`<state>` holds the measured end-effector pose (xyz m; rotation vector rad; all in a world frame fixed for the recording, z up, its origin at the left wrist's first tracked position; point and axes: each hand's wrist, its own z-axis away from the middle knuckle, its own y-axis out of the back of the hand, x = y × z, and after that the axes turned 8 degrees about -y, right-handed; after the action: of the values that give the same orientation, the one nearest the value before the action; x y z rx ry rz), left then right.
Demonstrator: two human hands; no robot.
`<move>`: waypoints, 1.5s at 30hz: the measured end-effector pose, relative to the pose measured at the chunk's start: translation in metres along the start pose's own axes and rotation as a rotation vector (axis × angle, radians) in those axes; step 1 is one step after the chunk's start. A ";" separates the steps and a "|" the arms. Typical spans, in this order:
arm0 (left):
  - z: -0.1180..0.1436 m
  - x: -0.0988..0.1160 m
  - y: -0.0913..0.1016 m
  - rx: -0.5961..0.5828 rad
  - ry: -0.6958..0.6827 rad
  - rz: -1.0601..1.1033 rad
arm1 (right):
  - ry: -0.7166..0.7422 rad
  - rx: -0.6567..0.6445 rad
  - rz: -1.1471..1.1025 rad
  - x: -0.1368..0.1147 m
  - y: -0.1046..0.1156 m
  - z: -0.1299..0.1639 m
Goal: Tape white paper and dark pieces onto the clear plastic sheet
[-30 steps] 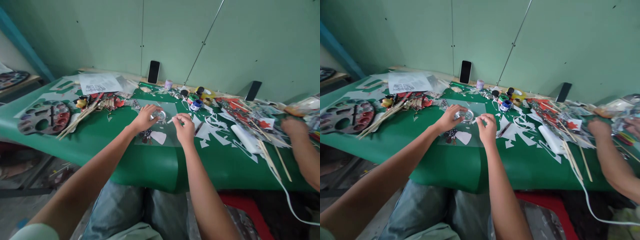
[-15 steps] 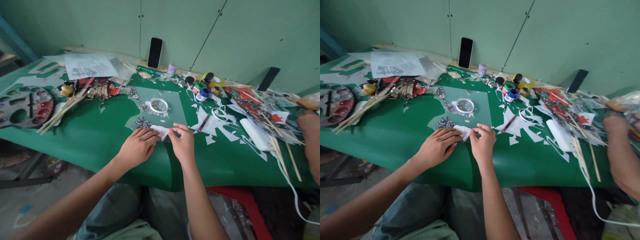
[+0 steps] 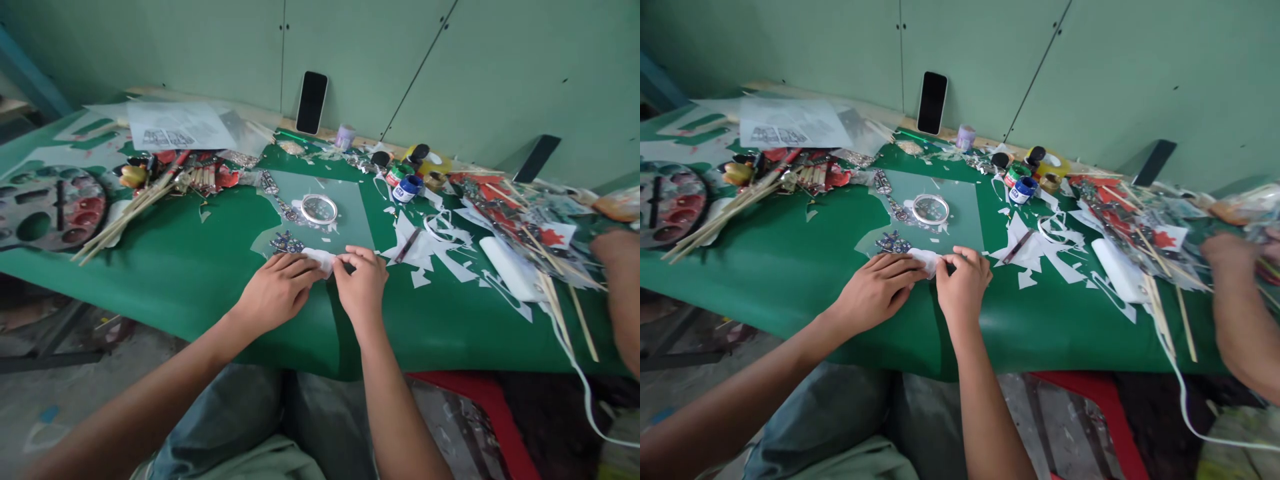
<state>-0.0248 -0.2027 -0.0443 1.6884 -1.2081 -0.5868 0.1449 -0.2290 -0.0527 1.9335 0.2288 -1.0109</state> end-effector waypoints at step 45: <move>-0.015 -0.006 0.012 0.126 0.309 0.083 | 0.138 -0.323 0.148 -0.005 0.014 -0.015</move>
<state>-0.0205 -0.1917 -0.0282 1.7488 -1.1015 -0.1922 0.1573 -0.2243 -0.0361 1.6980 0.3027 -0.6974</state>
